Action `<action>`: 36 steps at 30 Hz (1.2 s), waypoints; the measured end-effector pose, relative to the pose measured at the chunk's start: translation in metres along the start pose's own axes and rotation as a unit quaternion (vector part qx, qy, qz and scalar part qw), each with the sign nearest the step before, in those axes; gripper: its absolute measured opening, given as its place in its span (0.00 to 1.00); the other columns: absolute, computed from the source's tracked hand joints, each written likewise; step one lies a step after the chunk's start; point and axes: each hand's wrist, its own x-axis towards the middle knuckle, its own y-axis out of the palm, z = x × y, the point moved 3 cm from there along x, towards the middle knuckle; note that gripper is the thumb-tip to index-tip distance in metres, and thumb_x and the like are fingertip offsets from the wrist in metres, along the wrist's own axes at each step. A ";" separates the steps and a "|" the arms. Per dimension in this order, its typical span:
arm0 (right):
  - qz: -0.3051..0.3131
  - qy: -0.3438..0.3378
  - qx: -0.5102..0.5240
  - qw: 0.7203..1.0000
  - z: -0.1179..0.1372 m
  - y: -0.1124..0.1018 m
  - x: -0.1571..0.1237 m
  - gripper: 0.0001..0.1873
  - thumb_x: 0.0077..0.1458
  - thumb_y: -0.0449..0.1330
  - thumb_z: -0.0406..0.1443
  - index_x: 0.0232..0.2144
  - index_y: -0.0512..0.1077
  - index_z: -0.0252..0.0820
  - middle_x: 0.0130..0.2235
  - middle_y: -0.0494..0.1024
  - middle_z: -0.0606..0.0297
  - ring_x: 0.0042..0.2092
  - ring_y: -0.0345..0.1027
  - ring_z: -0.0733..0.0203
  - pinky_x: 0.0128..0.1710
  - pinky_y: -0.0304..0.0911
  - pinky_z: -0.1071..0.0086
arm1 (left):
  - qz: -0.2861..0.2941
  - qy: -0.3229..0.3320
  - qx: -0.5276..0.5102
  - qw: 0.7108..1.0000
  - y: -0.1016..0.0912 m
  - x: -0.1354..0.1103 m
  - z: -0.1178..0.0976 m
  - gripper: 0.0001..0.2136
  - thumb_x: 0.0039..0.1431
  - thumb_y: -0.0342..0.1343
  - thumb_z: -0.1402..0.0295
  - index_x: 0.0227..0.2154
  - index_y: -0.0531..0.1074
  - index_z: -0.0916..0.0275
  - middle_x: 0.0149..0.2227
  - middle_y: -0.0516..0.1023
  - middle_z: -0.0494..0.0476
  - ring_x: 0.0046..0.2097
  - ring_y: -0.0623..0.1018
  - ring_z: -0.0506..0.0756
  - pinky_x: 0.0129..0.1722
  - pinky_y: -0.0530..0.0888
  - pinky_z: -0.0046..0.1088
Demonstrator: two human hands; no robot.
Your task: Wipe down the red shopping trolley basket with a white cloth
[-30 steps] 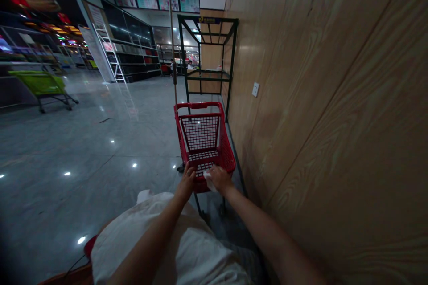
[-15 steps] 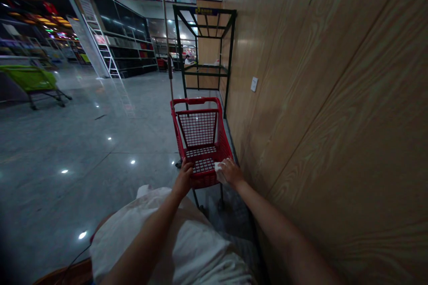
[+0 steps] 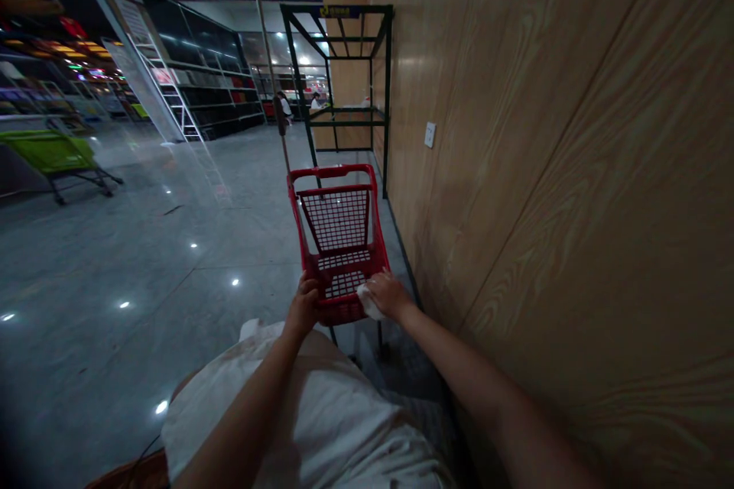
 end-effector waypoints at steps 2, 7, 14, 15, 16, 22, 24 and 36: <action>-0.031 0.024 0.000 0.999 -0.010 -0.004 -0.006 0.13 0.63 0.49 0.36 0.40 0.74 0.43 0.41 0.75 0.60 0.46 0.65 0.58 0.57 0.53 0.58 | 0.000 -0.002 0.001 1.000 0.003 0.000 -0.004 0.08 0.40 0.62 0.74 0.26 0.71 0.61 0.48 0.69 0.61 0.66 0.51 0.67 0.62 0.63 0.47; -0.041 0.052 0.002 0.998 0.041 0.012 0.012 0.13 0.63 0.49 0.37 0.38 0.74 0.42 0.39 0.75 0.60 0.44 0.65 0.57 0.49 0.60 0.63 | -0.020 -0.004 0.012 1.000 0.012 -0.001 -0.015 0.08 0.41 0.60 0.76 0.27 0.71 0.61 0.48 0.68 0.61 0.66 0.50 0.66 0.62 0.60 0.49; -0.044 -0.008 0.011 0.999 0.078 0.029 0.026 0.13 0.62 0.53 0.38 0.47 0.72 0.45 0.45 0.75 0.60 0.47 0.65 0.56 0.50 0.61 0.62 | 0.014 0.006 0.011 1.000 0.006 -0.003 -0.014 0.12 0.41 0.56 0.80 0.31 0.72 0.62 0.50 0.68 0.61 0.66 0.51 0.64 0.62 0.61 0.50; -0.043 -0.023 0.010 0.999 0.065 0.026 0.019 0.14 0.62 0.53 0.37 0.48 0.71 0.46 0.46 0.74 0.61 0.47 0.65 0.56 0.51 0.60 0.61 | 0.020 0.012 0.009 1.000 0.005 -0.003 -0.014 0.11 0.42 0.56 0.79 0.30 0.72 0.61 0.50 0.68 0.60 0.66 0.51 0.64 0.62 0.60 0.50; -0.046 -0.030 0.006 0.998 0.049 0.022 0.010 0.14 0.61 0.54 0.36 0.49 0.71 0.47 0.46 0.74 0.61 0.48 0.65 0.56 0.54 0.58 0.59 | 0.023 0.017 0.005 1.000 0.004 -0.003 -0.014 0.09 0.43 0.55 0.79 0.29 0.72 0.61 0.51 0.68 0.60 0.67 0.50 0.63 0.63 0.60 0.49; -0.098 0.016 -0.004 0.995 -0.024 0.001 -0.026 0.14 0.61 0.52 0.32 0.46 0.73 0.44 0.48 0.73 0.58 0.56 0.59 0.55 0.58 0.56 0.56 | 0.019 0.007 -0.012 1.000 0.012 0.000 -0.019 0.08 0.43 0.55 0.79 0.28 0.71 0.62 0.53 0.66 0.61 0.68 0.45 0.63 0.62 0.61 0.48; -0.097 0.023 -0.001 0.995 -0.009 0.006 -0.018 0.14 0.61 0.51 0.31 0.45 0.73 0.43 0.47 0.74 0.58 0.54 0.61 0.56 0.59 0.54 0.57 | 0.011 -0.001 -0.012 1.000 0.016 0.001 -0.021 0.08 0.45 0.54 0.80 0.28 0.71 0.62 0.53 0.67 0.61 0.68 0.45 0.63 0.62 0.60 0.49; -0.049 -0.015 -0.015 0.999 0.032 0.023 0.000 0.13 0.60 0.54 0.36 0.47 0.72 0.46 0.48 0.75 0.59 0.49 0.66 0.55 0.57 0.54 0.55 | 0.035 0.014 0.007 0.999 0.009 -0.005 -0.016 0.10 0.45 0.53 0.81 0.31 0.72 0.63 0.52 0.67 0.63 0.68 0.45 0.64 0.63 0.58 0.50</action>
